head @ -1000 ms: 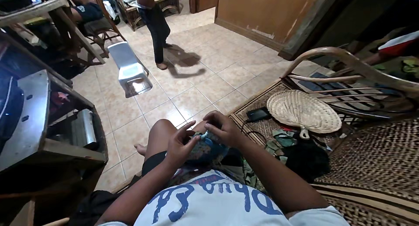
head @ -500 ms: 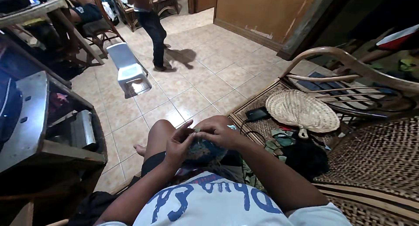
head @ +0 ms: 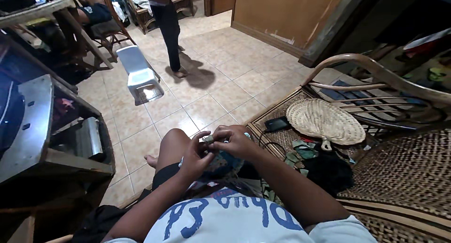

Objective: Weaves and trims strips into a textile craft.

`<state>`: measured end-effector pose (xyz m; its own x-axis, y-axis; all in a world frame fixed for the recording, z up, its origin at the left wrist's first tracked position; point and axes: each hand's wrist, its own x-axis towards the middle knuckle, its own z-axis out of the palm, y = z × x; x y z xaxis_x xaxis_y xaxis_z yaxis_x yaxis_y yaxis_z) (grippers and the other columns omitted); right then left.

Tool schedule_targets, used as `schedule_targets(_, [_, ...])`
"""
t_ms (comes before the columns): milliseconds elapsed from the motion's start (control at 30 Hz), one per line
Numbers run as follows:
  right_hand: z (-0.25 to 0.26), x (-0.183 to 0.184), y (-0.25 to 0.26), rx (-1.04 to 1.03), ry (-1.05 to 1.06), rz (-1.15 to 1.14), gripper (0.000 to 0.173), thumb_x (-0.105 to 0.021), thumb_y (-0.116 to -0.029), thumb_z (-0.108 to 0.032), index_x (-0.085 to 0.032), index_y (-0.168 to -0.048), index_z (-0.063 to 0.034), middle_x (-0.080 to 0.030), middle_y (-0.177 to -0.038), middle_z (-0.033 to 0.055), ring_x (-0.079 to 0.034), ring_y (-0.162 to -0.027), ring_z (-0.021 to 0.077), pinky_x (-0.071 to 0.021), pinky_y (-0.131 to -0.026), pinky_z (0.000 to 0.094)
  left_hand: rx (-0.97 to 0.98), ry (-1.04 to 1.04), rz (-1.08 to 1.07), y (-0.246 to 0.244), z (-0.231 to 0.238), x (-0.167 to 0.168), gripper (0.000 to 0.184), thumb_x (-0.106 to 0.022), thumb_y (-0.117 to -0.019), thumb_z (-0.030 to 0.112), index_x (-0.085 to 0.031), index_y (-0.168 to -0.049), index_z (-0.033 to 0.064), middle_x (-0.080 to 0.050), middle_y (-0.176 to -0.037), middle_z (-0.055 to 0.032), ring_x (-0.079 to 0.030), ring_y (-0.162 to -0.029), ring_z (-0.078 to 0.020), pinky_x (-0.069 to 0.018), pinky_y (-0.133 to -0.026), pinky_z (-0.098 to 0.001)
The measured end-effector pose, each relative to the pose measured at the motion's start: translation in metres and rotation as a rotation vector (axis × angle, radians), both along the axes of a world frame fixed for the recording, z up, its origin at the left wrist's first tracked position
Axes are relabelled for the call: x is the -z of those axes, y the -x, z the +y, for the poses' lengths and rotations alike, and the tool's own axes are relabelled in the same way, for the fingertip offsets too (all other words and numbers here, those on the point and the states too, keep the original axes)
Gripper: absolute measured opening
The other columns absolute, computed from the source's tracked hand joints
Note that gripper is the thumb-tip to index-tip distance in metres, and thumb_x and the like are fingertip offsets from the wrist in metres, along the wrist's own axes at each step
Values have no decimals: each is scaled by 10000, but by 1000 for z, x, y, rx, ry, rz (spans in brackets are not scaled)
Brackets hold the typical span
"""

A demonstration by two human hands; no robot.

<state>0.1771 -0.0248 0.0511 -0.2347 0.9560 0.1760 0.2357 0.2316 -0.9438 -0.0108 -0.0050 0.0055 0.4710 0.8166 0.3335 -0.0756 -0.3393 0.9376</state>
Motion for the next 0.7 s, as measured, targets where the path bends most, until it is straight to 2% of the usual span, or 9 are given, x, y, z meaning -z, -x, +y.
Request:
schedule_targets(67, [2, 0, 0, 20, -41, -20, 79, -741, -897, -82, -736, -907, -4, -622, -923, 30, -579, -827, 14, -498, -745, 155, -4, -52, -25, -1, 0, 4, 530, -705, -877, -1, -399, -1307, -45, -719, -1046, -58, -717, -918, -87, -604, -829, -277])
schedule_targets(133, [3, 0, -2, 19, -8, -6, 84, -737, -906, -87, -732, -910, -3, -625, -928, 25, -581, -820, 7, -504, -748, 155, -24, -136, -27, -1, -2, 10, 419, -698, -891, 16, -429, -1210, -18, -699, -1026, -29, -697, -884, -53, -598, -799, -255])
schedule_targets(200, [2, 1, -2, 16, 15, 11, 90, -734, -911, -90, -730, -909, 0, -630, -929, 20, -585, -821, 1, -506, -756, 151, -11, -241, 14, 2, -3, 14, 251, -677, -923, 38, -552, -1130, -31, -683, -1006, -19, -655, -884, -2, -568, -808, -199])
schedule_targets(267, [1, 0, -3, 28, 19, 25, 73, -727, -914, -72, -726, -907, 1, -642, -920, 18, -598, -814, -1, -518, -757, 152, 16, -330, 83, 4, 0, 14, 138, -658, -944, 51, -691, -1053, -27, -689, -998, -82, -634, -910, -32, -537, -832, -189])
schedule_targets(367, [1, -3, -1, 85, 83, 83, 67, -726, -916, -50, -689, -941, 0, -649, -844, 0, -598, -719, -1, -522, -690, 164, 54, -307, 144, 3, 1, 3, 202, -631, -937, 23, -738, -1100, -29, -701, -1061, -112, -645, -961, -34, -536, -860, -177])
schedule_targets(467, [-1, -2, 0, 206, 77, 102, 148, -700, -954, -103, -614, -1043, -21, -620, -865, 13, -596, -736, 37, -525, -703, 208, 60, -180, 128, 1, 3, -4, 228, -639, -929, 20, -717, -1130, -55, -716, -1096, -98, -671, -957, -26, -558, -875, -196])
schedule_targets(533, [-3, 7, -5, 263, -63, 34, 158, -680, -967, -173, -627, -1005, -28, -625, -876, 16, -602, -783, 48, -522, -737, 233, 52, -123, 102, 0, 5, -5, 244, -694, -920, 37, -714, -1147, -52, -728, -1120, -85, -689, -981, -40, -571, -903, -218])
schedule_targets(633, [-14, 25, -15, 276, -317, -172, 256, -712, -927, -280, -696, -869, -31, -653, -841, 37, -629, -803, 87, -546, -759, 270, 47, -85, 78, 1, 6, -5, 279, -725, -891, 17, -713, -1162, -46, -736, -1110, -67, -700, -960, -45, -584, -890, -224])
schedule_targets(700, [-28, 29, -16, 254, -367, -362, 279, -740, -907, -311, -722, -894, -33, -697, -875, 81, -668, -849, 188, -557, -800, 380, 36, -86, 84, 1, 6, -6, 283, -739, -881, 18, -716, -1156, -44, -739, -1107, -63, -702, -952, -41, -585, -880, -220])
